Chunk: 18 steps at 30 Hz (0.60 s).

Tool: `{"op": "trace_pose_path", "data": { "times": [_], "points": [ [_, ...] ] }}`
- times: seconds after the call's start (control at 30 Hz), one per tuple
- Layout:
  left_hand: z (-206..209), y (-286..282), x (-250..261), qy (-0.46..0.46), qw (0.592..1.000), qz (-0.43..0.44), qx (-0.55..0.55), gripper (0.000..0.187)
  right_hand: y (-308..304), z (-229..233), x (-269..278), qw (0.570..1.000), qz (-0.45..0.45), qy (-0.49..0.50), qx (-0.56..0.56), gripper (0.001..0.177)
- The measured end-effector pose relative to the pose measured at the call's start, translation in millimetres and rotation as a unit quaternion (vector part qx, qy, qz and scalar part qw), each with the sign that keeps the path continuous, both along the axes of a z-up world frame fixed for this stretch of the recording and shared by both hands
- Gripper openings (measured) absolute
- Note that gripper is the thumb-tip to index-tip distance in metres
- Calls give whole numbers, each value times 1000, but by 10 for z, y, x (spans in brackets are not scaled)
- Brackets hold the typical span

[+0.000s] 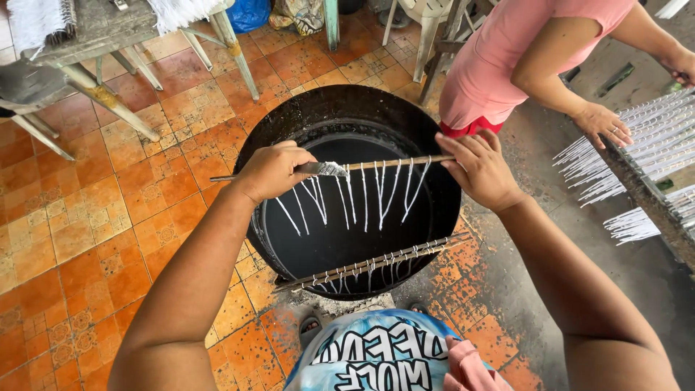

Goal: Dipping candle wicks into molten wax and hanging them on a rack to cool

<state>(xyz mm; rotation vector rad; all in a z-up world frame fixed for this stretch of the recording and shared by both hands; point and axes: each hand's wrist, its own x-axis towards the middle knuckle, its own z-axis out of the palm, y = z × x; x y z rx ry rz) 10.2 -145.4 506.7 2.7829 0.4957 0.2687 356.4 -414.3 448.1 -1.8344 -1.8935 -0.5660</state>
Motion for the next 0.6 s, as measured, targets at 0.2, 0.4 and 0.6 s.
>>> {"op": "trace_pose_path", "data": {
  "times": [0.2, 0.4, 0.6],
  "points": [
    [512, -56, -145, 28, 997, -63, 28, 21, -152, 108, -198, 985, 75, 153, -7, 27],
    [941, 12, -347, -61, 951, 25, 301, 50, -232, 347, -571, 967, 42, 249, 24, 25],
    [905, -1188, -294, -140, 976, 108, -131, 42, -230, 300, -685, 965, -50, 258, 13, 26]
  ]
}}
